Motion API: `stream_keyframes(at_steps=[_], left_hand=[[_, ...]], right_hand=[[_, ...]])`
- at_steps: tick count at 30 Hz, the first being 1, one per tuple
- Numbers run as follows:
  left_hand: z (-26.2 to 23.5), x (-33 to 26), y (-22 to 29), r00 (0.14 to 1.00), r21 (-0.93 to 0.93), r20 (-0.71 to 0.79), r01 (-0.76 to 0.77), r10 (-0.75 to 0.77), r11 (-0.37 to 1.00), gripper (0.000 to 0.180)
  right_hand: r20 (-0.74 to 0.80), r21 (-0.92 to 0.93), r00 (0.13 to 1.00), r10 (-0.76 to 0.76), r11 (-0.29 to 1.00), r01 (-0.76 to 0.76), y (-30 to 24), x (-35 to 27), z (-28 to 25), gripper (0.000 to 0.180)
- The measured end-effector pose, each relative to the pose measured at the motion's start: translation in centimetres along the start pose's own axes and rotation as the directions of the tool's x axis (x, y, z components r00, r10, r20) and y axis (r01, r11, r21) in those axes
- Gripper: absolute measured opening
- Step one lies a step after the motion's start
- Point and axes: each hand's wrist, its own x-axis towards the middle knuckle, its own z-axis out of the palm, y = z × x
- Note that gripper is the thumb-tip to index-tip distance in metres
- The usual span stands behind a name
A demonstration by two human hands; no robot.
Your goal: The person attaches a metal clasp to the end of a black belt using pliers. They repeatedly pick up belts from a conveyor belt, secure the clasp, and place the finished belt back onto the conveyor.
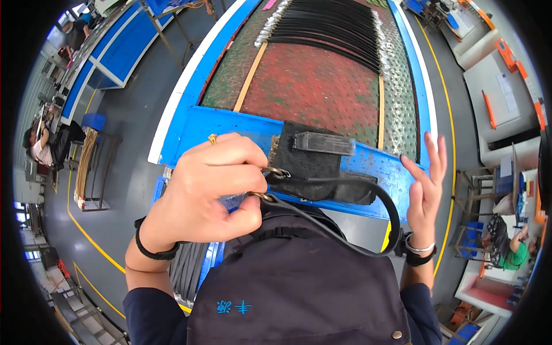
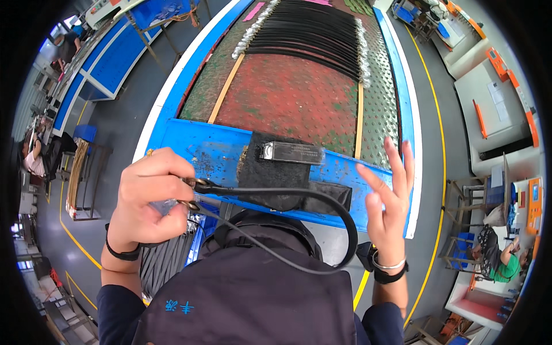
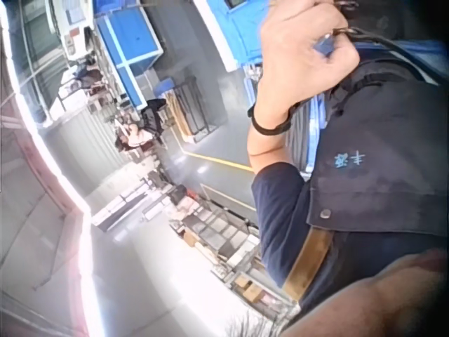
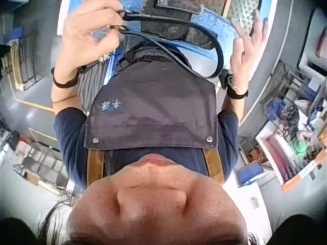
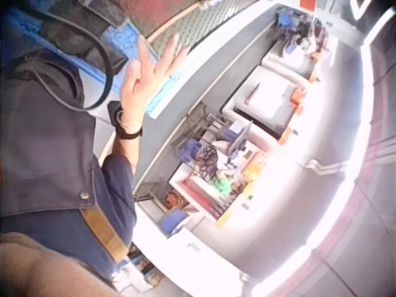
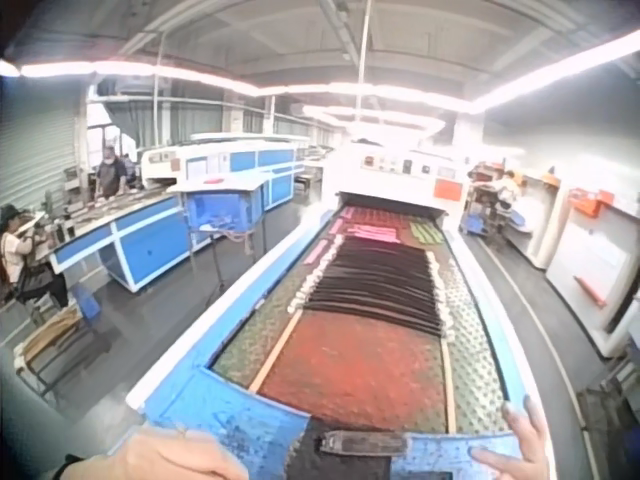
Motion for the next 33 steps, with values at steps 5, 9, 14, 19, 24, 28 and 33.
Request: stream_keyframes(at_steps=[5,9,14,19,24,28,33], left_hand=[[0.5,1.2,1.0,0.994,-0.089,0.090,-0.055,0.063,0.995,0.018],[0.4,1.4,1.7,0.990,-0.129,0.094,-0.089,0.101,0.988,0.016],[0.2,1.4,1.9,0.989,-0.121,0.096,-0.102,0.114,0.987,0.016],[0.3,0.8,1.5,0.988,-0.063,0.097,-0.118,0.124,0.991,0.016],[0.4,0.2,0.6,0.963,0.051,0.028,-0.268,0.267,0.962,0.021],[0.3,0.4,0.6,0.945,0.095,0.034,-0.328,0.326,0.940,0.021],[0.3,0.4,0.6,0.943,0.104,0.060,-0.331,0.327,0.938,0.022]], right_hand=[[0.167,-0.084,0.815,-0.556,0.815,0.573,-5.1,3.0,-2.2,0.043],[0.217,-0.075,0.721,-0.657,0.726,0.684,-6.1,3.6,-1.3,0.047],[0.219,-0.039,0.729,-0.649,0.741,0.671,-6.0,3.6,-0.8,0.047],[0.063,0.486,0.913,-0.403,0.811,0.325,-4.6,3.0,-1.6,0.051],[-0.055,0.665,0.979,0.197,0.738,-0.111,1.1,-0.3,1.8,0.052],[0.183,0.152,0.956,0.230,0.954,-0.259,6.1,-8.1,7.9,0.035],[0.451,-0.248,0.862,0.232,0.960,-0.128,6.5,-12.8,9.1,0.027]])
